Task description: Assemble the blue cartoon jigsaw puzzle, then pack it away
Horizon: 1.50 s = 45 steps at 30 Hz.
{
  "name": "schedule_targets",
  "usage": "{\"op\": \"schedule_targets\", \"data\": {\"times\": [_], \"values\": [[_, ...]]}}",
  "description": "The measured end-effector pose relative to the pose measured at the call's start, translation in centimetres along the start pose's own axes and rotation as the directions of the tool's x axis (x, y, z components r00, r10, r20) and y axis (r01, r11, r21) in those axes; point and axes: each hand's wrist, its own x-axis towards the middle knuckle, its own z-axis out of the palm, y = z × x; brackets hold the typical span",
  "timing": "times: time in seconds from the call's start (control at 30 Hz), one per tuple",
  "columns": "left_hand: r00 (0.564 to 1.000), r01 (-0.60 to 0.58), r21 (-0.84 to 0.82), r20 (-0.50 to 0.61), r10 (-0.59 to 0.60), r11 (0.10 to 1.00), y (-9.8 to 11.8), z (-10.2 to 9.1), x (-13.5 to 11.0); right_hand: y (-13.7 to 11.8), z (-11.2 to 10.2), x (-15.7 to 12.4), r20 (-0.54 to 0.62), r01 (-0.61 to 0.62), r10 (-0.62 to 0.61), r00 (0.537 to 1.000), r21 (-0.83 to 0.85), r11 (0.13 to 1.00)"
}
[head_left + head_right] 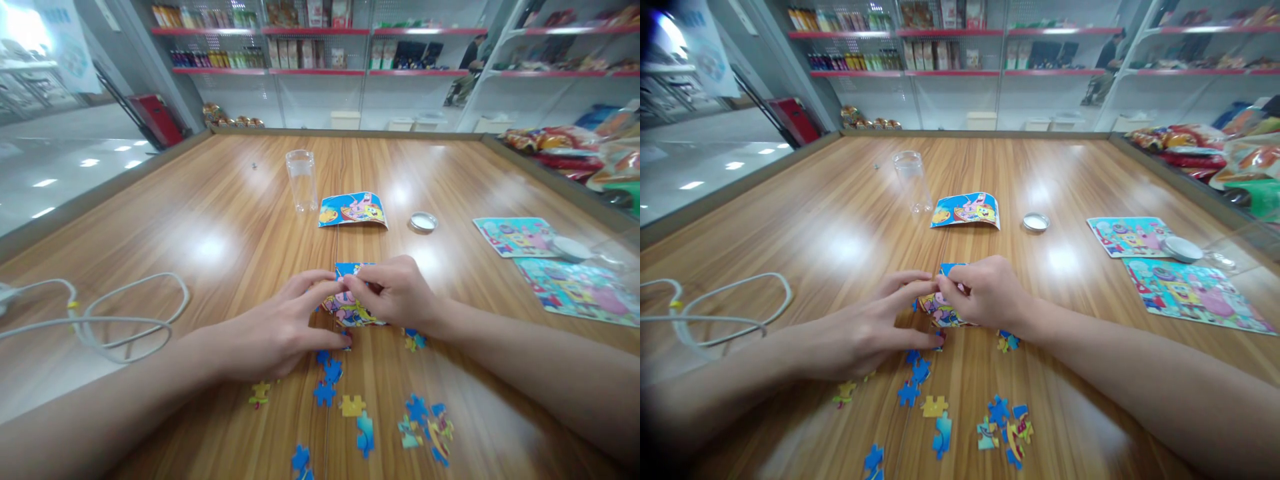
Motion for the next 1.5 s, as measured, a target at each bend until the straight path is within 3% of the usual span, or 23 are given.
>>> {"op": "schedule_targets", "data": {"times": [0.27,0.8,0.93,1.23,1.5], "values": [[0.995,0.077,-0.040,-0.054,-0.079,0.996,-0.1,-0.1,-0.2,0.0,0.1,0.1,0.027,-0.009,0.008,1.000,0.024,1.000],[0.992,0.070,-0.008,-0.107,-0.070,0.998,-1.1,-0.2,-0.4,0.0,0.0,0.0,0.028,-0.006,0.005,1.000,0.007,1.000],[0.998,0.019,-0.017,-0.058,-0.020,1.000,-0.9,-0.2,-0.5,0.0,-0.1,0.0,0.030,-0.002,0.002,1.000,0.007,1.000],[0.997,0.073,-0.017,0.010,-0.073,0.997,-0.7,-1.6,-0.6,0.1,0.0,0.0,0.054,-0.013,0.013,0.998,0.000,1.000],[0.993,0.117,0.016,-0.019,-0.116,0.993,-1.8,-1.7,-0.9,0.1,-0.1,-0.1,0.053,-0.021,0.022,0.998,-0.003,1.000]]}}
